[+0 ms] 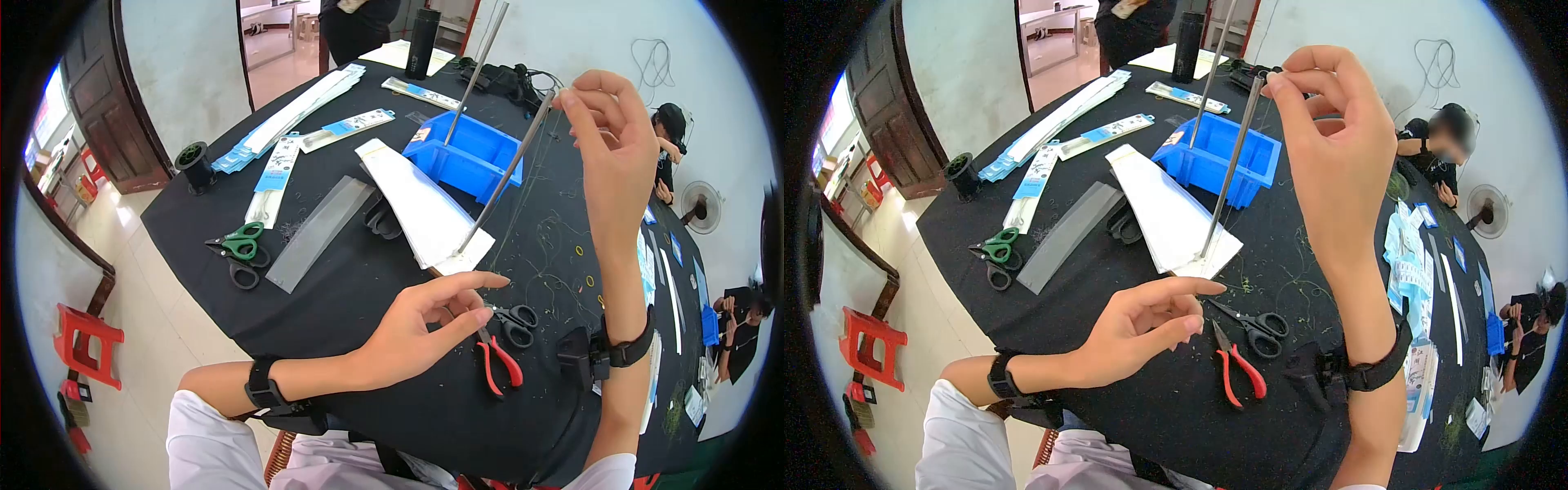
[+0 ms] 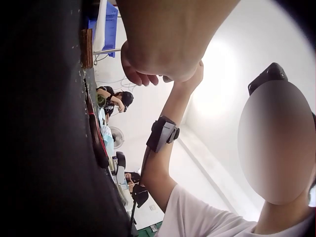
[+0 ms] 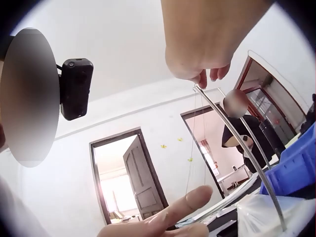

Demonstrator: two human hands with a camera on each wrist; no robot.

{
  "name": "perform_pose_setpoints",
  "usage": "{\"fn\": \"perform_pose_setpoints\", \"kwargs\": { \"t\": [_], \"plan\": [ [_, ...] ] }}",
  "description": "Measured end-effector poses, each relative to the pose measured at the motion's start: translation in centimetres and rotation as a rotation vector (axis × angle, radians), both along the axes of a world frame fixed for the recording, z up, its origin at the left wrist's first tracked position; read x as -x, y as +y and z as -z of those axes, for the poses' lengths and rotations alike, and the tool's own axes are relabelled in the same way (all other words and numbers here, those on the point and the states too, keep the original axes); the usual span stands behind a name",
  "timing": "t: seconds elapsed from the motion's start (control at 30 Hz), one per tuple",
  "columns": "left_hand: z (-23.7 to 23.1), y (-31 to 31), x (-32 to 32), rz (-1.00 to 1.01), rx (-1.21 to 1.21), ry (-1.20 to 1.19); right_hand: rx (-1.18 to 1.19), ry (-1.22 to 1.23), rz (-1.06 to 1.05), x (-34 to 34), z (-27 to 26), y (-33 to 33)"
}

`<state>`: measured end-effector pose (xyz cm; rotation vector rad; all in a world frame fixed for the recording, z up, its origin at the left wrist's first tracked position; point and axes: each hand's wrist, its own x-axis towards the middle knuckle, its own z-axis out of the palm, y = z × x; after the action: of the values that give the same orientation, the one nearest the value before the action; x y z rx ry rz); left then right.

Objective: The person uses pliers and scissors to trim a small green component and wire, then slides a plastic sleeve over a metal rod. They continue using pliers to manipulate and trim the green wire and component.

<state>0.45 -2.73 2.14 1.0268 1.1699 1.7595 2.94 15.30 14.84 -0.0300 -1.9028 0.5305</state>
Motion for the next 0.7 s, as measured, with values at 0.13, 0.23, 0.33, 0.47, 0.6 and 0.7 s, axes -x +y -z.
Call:
{"fn": "perform_pose_setpoints", "kwargs": {
  "t": [0.13,0.23,0.33,0.47,0.6,0.7],
  "plan": [
    [0.0,0.0,-0.1,0.001,0.011,-0.002,-0.059,0.026,0.019,0.3,0.0,0.1],
    [0.0,0.0,-0.1,0.003,0.007,0.001,-0.103,0.043,0.065,0.3,-0.1,-0.1],
    [-0.1,0.0,-0.1,0.010,0.001,0.005,-0.118,0.052,0.109,0.3,0.0,-0.2],
    [0.0,0.0,-0.2,0.009,0.007,0.005,-0.139,0.052,0.106,0.2,0.2,-0.1],
    [0.1,0.0,-0.2,0.015,0.011,-0.025,-0.036,-0.022,0.066,-0.3,1.3,-0.4],
    [-0.1,0.1,-0.1,0.021,0.032,-0.032,0.187,-0.178,-0.035,-1.1,3.0,-1.0]
  ]
}}
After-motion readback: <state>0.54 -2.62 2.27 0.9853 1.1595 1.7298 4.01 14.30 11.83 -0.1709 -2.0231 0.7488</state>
